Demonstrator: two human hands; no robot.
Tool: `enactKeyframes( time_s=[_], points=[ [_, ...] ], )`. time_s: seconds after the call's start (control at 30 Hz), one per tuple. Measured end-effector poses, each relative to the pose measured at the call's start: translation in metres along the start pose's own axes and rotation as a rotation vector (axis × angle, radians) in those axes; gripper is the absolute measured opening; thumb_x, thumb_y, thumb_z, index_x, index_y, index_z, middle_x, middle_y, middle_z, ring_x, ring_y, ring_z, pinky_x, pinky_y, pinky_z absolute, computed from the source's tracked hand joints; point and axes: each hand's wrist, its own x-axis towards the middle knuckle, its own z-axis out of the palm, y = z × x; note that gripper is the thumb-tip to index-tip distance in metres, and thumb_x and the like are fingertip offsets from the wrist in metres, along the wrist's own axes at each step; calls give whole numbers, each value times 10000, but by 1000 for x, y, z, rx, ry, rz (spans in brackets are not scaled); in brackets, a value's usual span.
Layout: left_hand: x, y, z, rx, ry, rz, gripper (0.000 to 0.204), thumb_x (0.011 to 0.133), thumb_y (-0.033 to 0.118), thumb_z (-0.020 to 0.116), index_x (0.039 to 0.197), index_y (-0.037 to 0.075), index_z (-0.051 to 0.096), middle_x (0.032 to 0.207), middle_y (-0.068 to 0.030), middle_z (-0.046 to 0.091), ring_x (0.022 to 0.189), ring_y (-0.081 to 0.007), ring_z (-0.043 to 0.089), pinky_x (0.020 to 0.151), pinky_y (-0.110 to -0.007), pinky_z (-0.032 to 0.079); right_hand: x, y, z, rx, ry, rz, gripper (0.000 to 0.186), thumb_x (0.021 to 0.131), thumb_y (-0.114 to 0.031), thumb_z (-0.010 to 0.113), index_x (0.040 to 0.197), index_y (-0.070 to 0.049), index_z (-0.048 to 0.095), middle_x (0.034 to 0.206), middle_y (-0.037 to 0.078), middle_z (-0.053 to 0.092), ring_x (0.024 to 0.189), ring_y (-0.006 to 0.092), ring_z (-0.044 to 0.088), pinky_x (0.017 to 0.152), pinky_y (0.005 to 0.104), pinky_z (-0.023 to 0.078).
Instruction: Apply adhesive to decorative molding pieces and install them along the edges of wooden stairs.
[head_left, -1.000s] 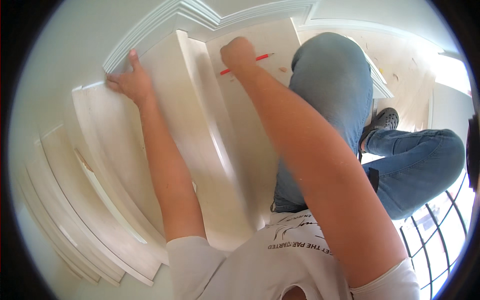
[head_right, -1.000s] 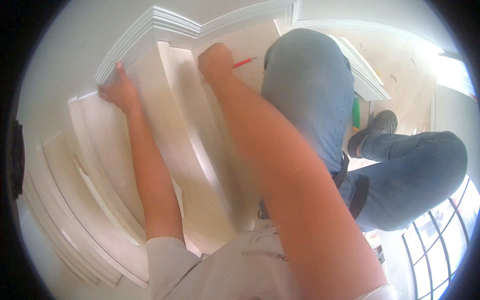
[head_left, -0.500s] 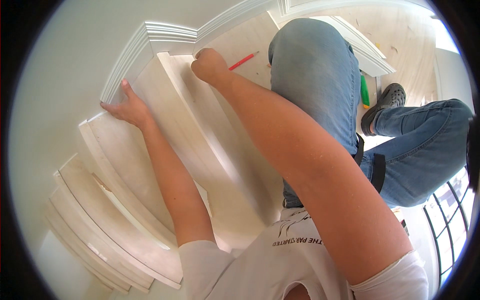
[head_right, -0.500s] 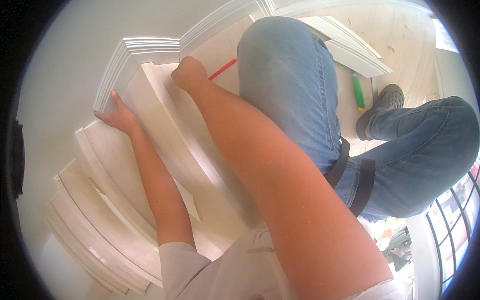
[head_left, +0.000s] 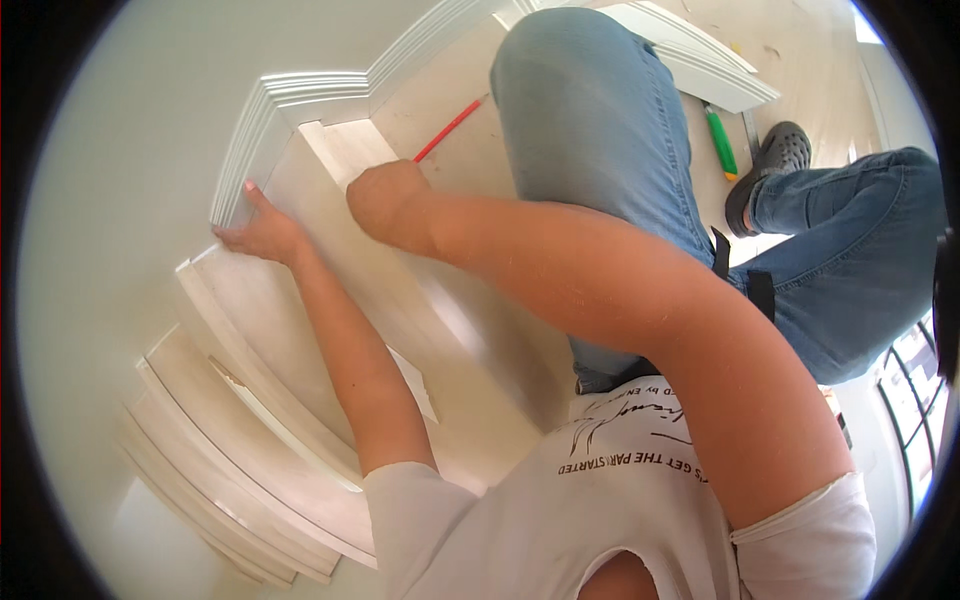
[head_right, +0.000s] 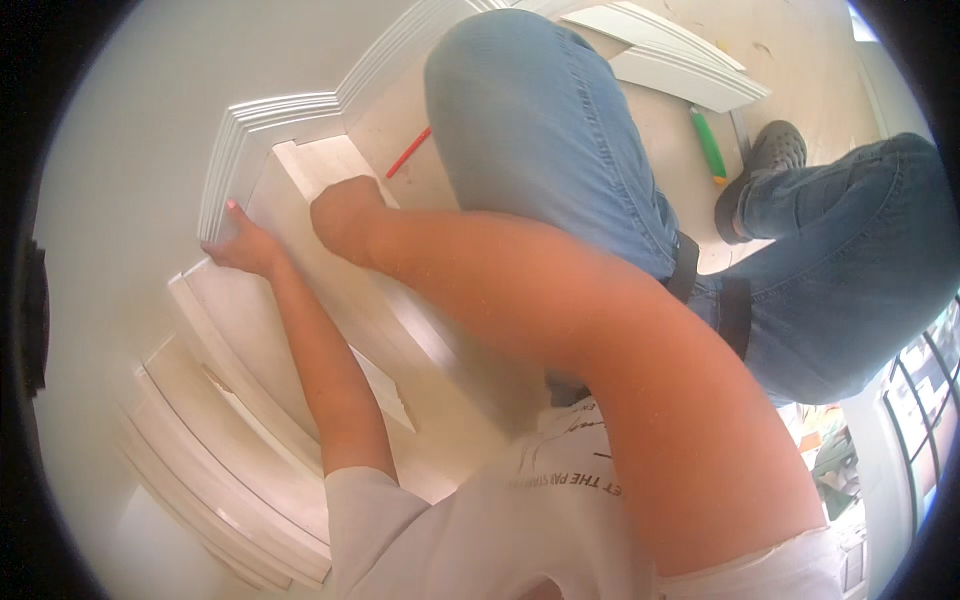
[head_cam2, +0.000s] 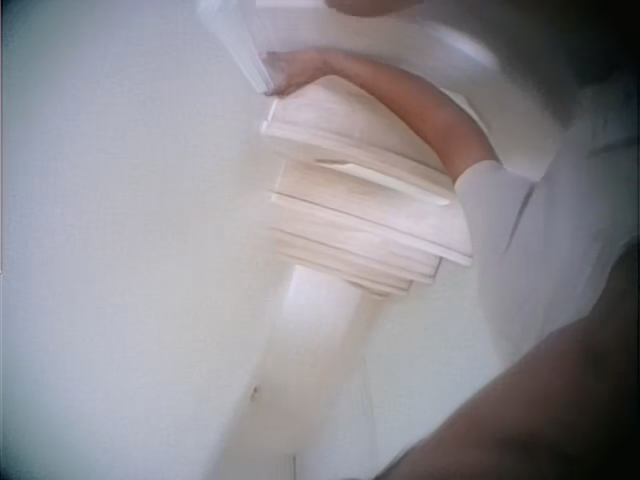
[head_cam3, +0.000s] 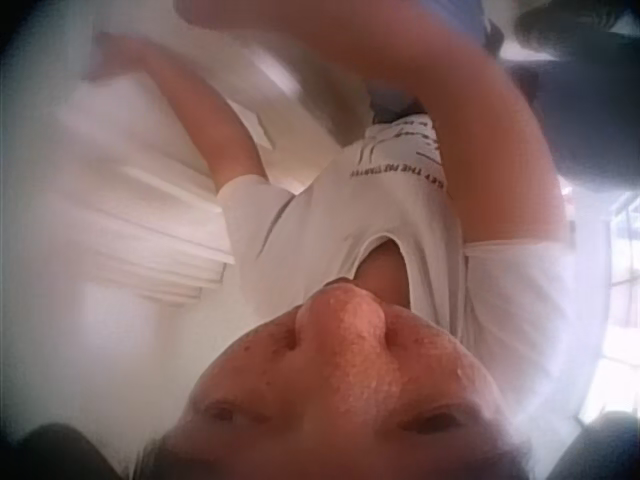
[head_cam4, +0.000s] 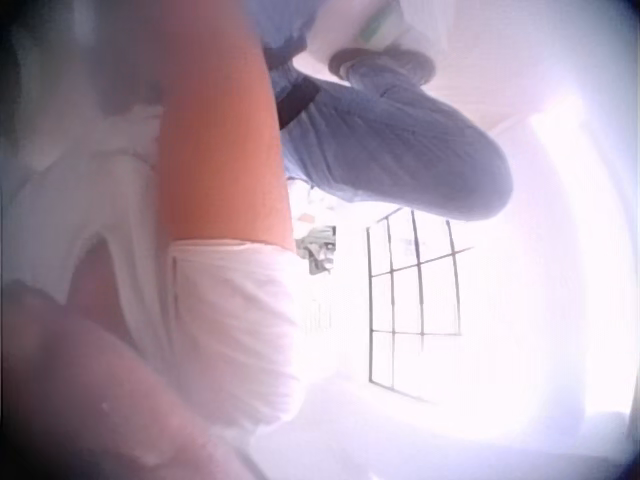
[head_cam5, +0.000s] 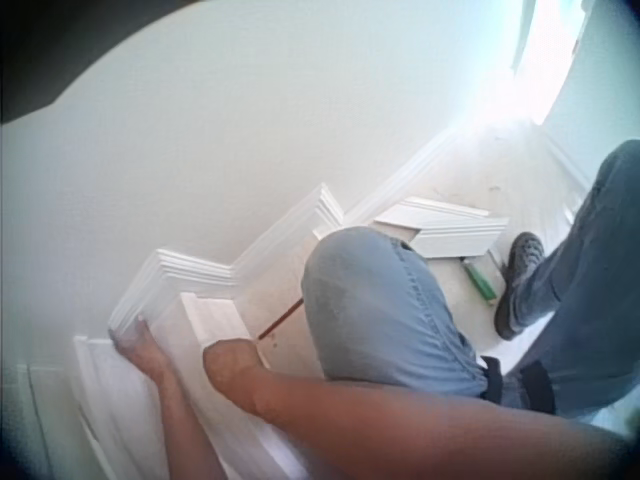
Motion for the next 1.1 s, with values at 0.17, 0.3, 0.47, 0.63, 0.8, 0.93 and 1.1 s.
enactKeyframes(
  time_s=[0.17,0.3,0.47,0.63,0.8,0.93,1.1],
  points=[
    [3,1,5,72,69,89,1041,823,565,735,1468,-104,267,1428,-278,330,1330,-419,370,1071,-502,413,-16,1,-4,-99,-50,-27,188,858,-97,626,989,-90,761,1047,117,746,950,260,729,723,362,567],
    [9,-16,6,160,198,240,922,830,466,772,1419,-91,334,1389,-267,354,1305,-424,370,1063,-512,408,-23,3,-3,-85,-56,-34,190,857,-100,631,996,-84,760,1055,125,743,955,268,729,725,376,566],
    [-11,-2,11,142,269,379,767,840,337,791,1359,-77,407,1379,-246,373,1305,-412,367,1066,-511,397,-37,12,0,-95,-16,-53,195,848,-90,614,975,-82,762,1010,132,748,941,277,732,716,393,568],
    [-23,42,4,52,98,538,614,834,228,799,1315,2,493,1356,-162,417,1271,-371,389,1044,-465,416,-48,7,-5,-124,-30,-72,183,840,-81,599,926,-88,759,960,122,752,904,280,734,689,401,567],
    [-19,66,11,60,84,712,645,784,282,846,1259,-8,519,1313,-151,440,1241,-354,412,1019,-462,421,-41,9,-5,-148,40,-100,164,839,-91,603,906,-99,752,955,122,750,881,273,736,674,401,563],
    [-15,67,21,160,248,847,767,646,372,929,1187,4,530,1259,-130,454,1137,-339,467,946,-456,450,-40,7,-5,-151,22,-103,163,838,-97,608,921,-95,749,960,124,750,883,271,736,670,397,562],
    [-20,69,29,78,252,763,727,648,370,930,1136,-7,544,1169,-140,463,1140,-353,447,939,-483,439,-43,3,-7,-147,9,-129,170,845,-102,598,934,-89,743,952,133,749,869,268,739,660,399,563]
  ],
)
